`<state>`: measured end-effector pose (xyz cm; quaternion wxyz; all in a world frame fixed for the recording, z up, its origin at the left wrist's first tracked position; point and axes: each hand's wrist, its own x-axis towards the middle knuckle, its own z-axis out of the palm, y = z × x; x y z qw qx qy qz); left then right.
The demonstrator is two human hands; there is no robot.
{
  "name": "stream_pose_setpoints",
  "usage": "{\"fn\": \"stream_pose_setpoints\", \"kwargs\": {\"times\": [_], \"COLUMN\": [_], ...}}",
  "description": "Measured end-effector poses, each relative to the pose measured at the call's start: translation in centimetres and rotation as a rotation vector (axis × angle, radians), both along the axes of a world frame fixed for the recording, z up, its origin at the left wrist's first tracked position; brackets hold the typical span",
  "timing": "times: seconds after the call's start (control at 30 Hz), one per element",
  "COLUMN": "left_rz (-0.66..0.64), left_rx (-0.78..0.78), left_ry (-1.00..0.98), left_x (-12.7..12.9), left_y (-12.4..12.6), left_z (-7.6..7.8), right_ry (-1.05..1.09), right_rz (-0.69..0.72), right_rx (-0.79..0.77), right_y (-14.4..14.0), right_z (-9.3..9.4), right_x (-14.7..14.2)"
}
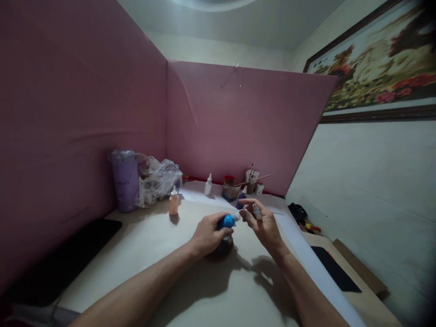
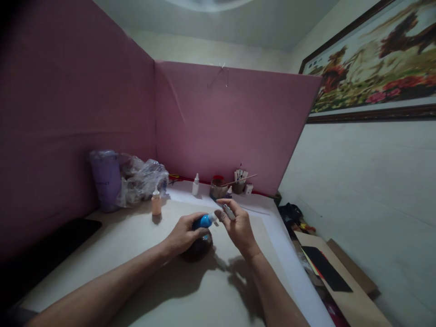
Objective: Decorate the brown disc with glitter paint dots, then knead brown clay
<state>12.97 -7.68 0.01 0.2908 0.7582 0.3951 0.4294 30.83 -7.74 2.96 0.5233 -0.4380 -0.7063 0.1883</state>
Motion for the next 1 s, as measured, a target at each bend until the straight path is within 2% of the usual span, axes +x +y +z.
{"fn": "stream_pose_setpoints", "kwargs": {"times": [0.17,0.3,0.47,0.6,0.67,0.87,1.0], "left_rz": [0.017,0.0,-0.006,-0.023,-0.022,0.063,0.182], "left_rx": [0.012,0.002,0.004,-0.002,0.007,0.052,0.164], "left_ry": [0.013,-0.014,-0.029,-0.051,-0.033,0.071,0.164], "left_x": [-0.1,0.0,0.0,0.0,0.0,0.0,0.0], "left_y": [-0.1,0.0,0.0,0.0,0.0,-0.4,-1.0], "left_z": [0.1,0.1,0.1,0.1,0.1,0.3,0.6], "right_ry": [-0.011,0.034,0.009,0.053,0.061,0.043,0.133], "right_rz": [-0.112,-0.005,-0.066,0.05,0.065,-0.081,-0.132], "right_rx": [0.015,-0.024,0.009,-0.039,-0.038,0.015,0.017], "right_y": [0.0,0.1,0.0,0.0,0.0,-0.4,-0.8], "right_z": [0.1,0.2,0.2,0.2,0.2,-0.1,-0.5], "right_x": [-0.2,0.0,0.1,0.0,-0.1,-0.9,-1.9]}}
